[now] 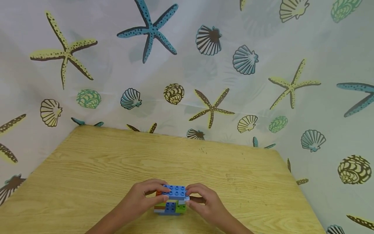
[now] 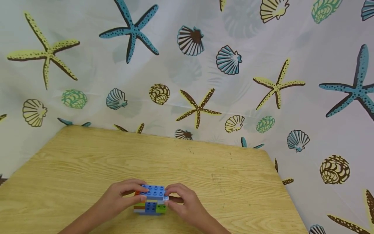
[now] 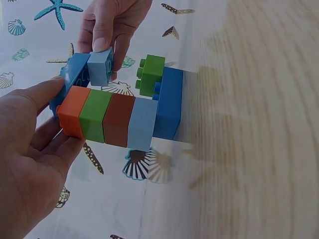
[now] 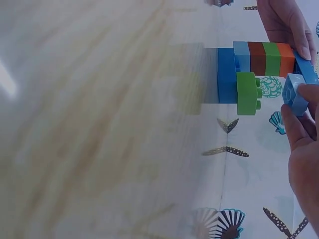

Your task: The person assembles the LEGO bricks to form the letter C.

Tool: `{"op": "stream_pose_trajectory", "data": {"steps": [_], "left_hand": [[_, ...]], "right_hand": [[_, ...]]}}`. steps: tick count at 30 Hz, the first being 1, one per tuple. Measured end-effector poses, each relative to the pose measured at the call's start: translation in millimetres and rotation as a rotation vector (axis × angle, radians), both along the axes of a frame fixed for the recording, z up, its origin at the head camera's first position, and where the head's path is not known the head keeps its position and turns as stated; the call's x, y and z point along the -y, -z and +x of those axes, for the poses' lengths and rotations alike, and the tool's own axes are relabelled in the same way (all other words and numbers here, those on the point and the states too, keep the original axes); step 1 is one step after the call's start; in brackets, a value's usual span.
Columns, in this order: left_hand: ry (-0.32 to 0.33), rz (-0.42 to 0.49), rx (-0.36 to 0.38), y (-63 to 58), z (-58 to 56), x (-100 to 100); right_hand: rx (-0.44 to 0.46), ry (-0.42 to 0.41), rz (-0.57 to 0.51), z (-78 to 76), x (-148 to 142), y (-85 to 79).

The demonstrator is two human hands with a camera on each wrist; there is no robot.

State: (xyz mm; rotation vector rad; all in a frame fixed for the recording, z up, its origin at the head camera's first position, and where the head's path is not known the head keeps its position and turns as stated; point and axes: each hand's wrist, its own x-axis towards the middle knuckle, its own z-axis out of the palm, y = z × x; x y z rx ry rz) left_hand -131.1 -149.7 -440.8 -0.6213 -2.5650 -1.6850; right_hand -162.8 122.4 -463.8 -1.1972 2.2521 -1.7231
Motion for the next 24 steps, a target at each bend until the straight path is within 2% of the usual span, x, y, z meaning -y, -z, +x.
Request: {"op": "stream_pose_trajectory", "data": {"steps": [8, 17, 21, 24], "left_hand": [[-0.017, -0.001, 0.016, 3.5, -2.5, -1.4], [-0.016, -0.001, 0.016, 3.4, -1.8, -2.6], [-0.025, -0.004, 0.023, 4.2, -2.4, -3.0], [-0.032, -0.011, 0.029, 5.0, -2.8, -2.8]], "right_hand": [[0.051, 0.003, 0.072, -2.4, 0.4, -2.3], [0.072, 0.008, 0.076, -1.7, 0.0, -2.7], [0.068, 0.020, 0.105, -2.1, 2.0, -4.5], [0.023, 0.025, 0.124, -3.2, 2.7, -5.2]]}}
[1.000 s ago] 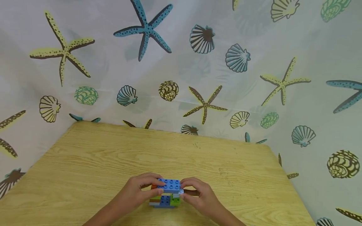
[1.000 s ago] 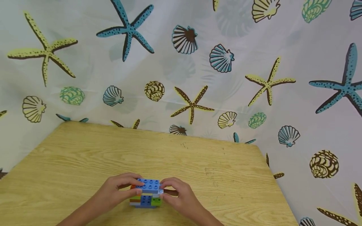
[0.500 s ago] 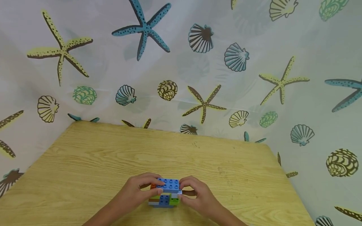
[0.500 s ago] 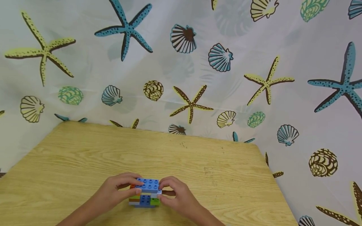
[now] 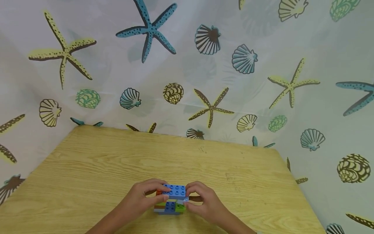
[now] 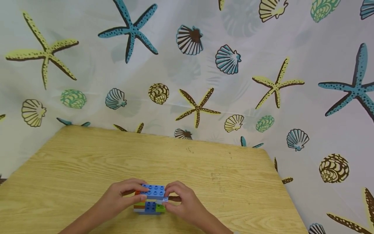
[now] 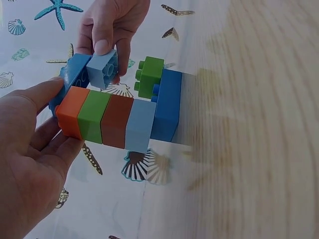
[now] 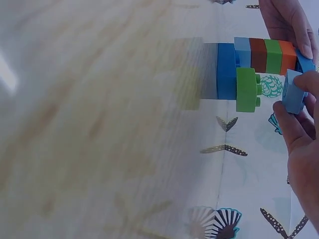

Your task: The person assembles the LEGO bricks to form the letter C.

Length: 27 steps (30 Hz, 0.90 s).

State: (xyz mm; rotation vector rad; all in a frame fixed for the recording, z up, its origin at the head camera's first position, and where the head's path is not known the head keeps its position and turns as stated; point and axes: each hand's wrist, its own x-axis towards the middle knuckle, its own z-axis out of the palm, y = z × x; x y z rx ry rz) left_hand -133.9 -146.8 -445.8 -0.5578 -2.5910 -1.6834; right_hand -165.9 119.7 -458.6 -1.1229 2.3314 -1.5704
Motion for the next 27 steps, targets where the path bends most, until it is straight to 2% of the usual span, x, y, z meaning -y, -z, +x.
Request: {"op": "stream_pose_trajectory", "data": {"steps": [6, 12, 21, 27], "left_hand": [[0.007, -0.005, 0.000, -0.7, 0.8, 1.3], [0.041, -0.005, -0.024, -3.7, 1.8, 3.1], [0.055, -0.016, -0.039, -5.0, 1.3, 4.2], [0.045, -0.023, -0.030, -4.3, 1.4, 3.3]], "right_hand": [[-0.109, -0.013, 0.004, -1.6, -0.3, 1.1], [-0.164, -0.054, -0.008, -3.8, -2.1, -0.5], [-0.195, -0.086, -0.044, -7.3, -3.9, -3.0], [-0.132, -0.061, -0.052, -6.5, -3.3, -1.9]]}}
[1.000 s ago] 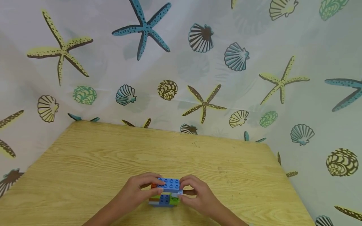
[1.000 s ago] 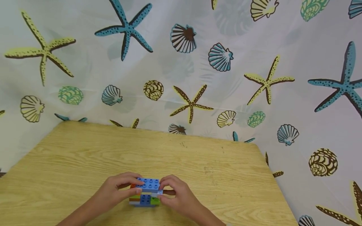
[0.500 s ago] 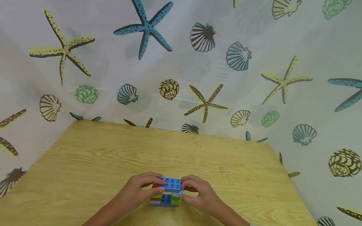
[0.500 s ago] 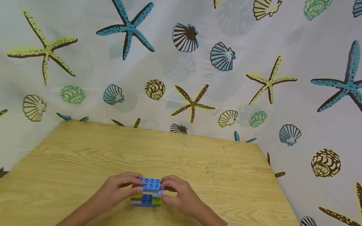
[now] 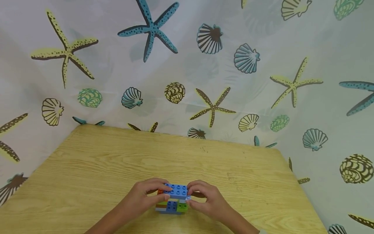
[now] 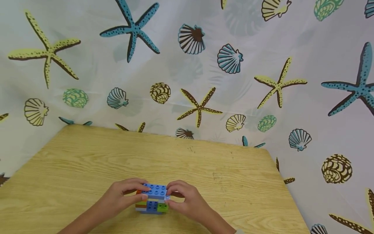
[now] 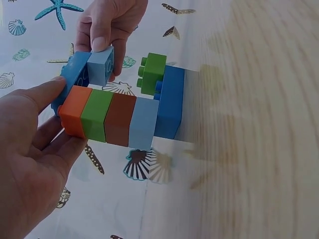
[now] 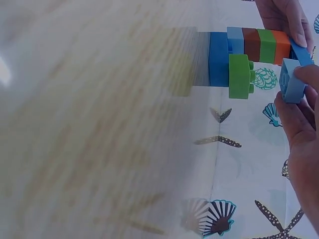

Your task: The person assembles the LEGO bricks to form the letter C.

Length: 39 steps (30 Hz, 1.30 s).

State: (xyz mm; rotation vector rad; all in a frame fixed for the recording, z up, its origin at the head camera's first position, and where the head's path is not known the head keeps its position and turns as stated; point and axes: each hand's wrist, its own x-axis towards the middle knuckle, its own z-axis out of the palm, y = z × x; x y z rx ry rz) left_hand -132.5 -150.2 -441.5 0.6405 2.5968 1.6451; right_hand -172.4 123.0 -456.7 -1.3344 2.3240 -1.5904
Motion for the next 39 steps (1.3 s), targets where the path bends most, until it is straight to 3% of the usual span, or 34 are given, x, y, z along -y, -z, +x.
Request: {"op": "stream_pose_trajectory", "data": {"steps": [10, 16, 25, 30, 36, 39], "left_hand": [[-0.026, -0.009, 0.021, 5.0, -1.0, -4], [-0.026, 0.013, 0.033, 2.3, 1.4, -5], [-0.080, 0.001, -0.042, 3.1, 6.5, 8], [-0.063, 0.040, -0.033, 9.0, 8.6, 17], [0.014, 0.067, -0.053, 14.7, 8.2, 19], [0.011, 0.061, -0.033, 15.7, 5.0, 19]], "right_hand": [[0.029, 0.020, -0.030, 0.2, -2, 5.7], [0.088, -0.015, -0.063, -0.4, -3, 7.0], [0.091, -0.045, -0.091, -0.5, -6, 7.7], [0.061, -0.055, -0.084, -1.0, -6, 7.8], [0.075, -0.023, -0.057, -0.6, -6, 6.3], [0.089, -0.003, -0.045, -3.1, -5, 5.1]]}}
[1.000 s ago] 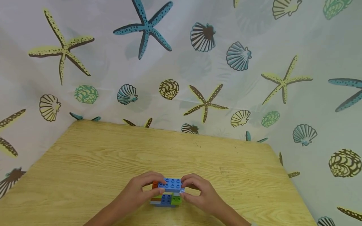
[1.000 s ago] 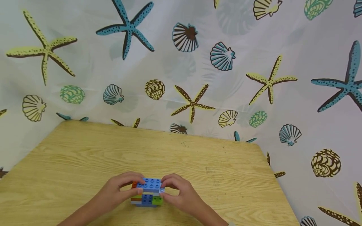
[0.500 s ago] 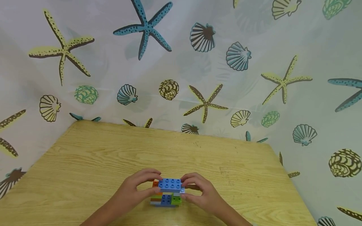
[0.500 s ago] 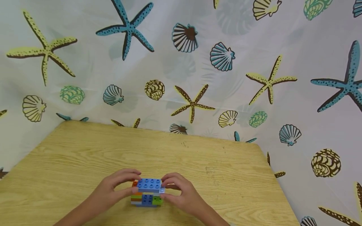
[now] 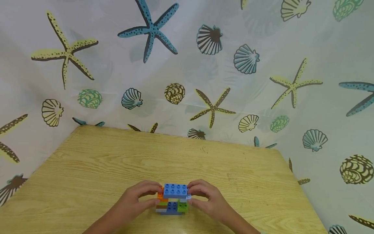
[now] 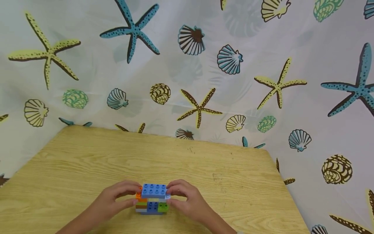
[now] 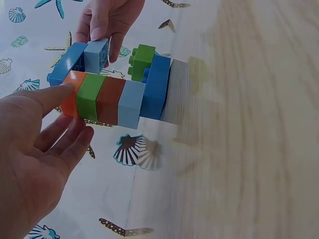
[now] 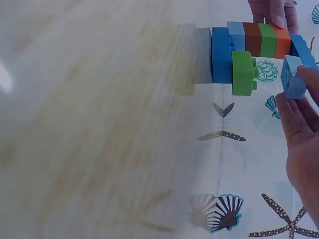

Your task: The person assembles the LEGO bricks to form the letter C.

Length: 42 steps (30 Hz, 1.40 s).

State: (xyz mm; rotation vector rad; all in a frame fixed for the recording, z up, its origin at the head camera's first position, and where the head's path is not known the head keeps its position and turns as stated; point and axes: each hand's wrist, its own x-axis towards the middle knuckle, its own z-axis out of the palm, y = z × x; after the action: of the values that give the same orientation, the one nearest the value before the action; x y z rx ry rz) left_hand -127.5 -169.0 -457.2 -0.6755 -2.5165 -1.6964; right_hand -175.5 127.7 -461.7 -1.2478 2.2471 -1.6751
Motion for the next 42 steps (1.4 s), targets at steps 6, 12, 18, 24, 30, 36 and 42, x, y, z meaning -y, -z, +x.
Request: {"op": "stream_pose_trajectory", "data": {"steps": [6, 12, 18, 24, 30, 36, 42], "left_hand": [[-0.036, 0.048, 0.149, 0.4, -15.7, 1], [-0.098, 0.046, 0.212, 1.3, -32.8, 0], [-0.173, 0.013, 0.245, 6.2, -48.9, -2], [-0.165, 0.019, 0.267, 16.1, -62.6, -1], [-0.143, 0.054, 0.299, 24.6, -70.8, -6], [-0.178, 0.052, 0.298, 29.1, -76.4, -17], [-0.209, 0.028, 0.293, 30.1, -79.4, -24]], "right_hand": [[0.205, 0.085, 0.027, -12.7, 5, -5.8], [0.299, 0.203, 0.086, -28.6, 14, -9.7], [0.325, 0.305, 0.128, -39.7, 21, -8.5], [0.428, 0.325, 0.100, -46.0, 24, -4.8], [0.486, 0.328, 0.083, -49.2, 20, -0.9], [0.509, 0.345, 0.063, -50.5, 14, 3.7], [0.546, 0.350, 0.024, -52.8, 10, 9.7]]}}
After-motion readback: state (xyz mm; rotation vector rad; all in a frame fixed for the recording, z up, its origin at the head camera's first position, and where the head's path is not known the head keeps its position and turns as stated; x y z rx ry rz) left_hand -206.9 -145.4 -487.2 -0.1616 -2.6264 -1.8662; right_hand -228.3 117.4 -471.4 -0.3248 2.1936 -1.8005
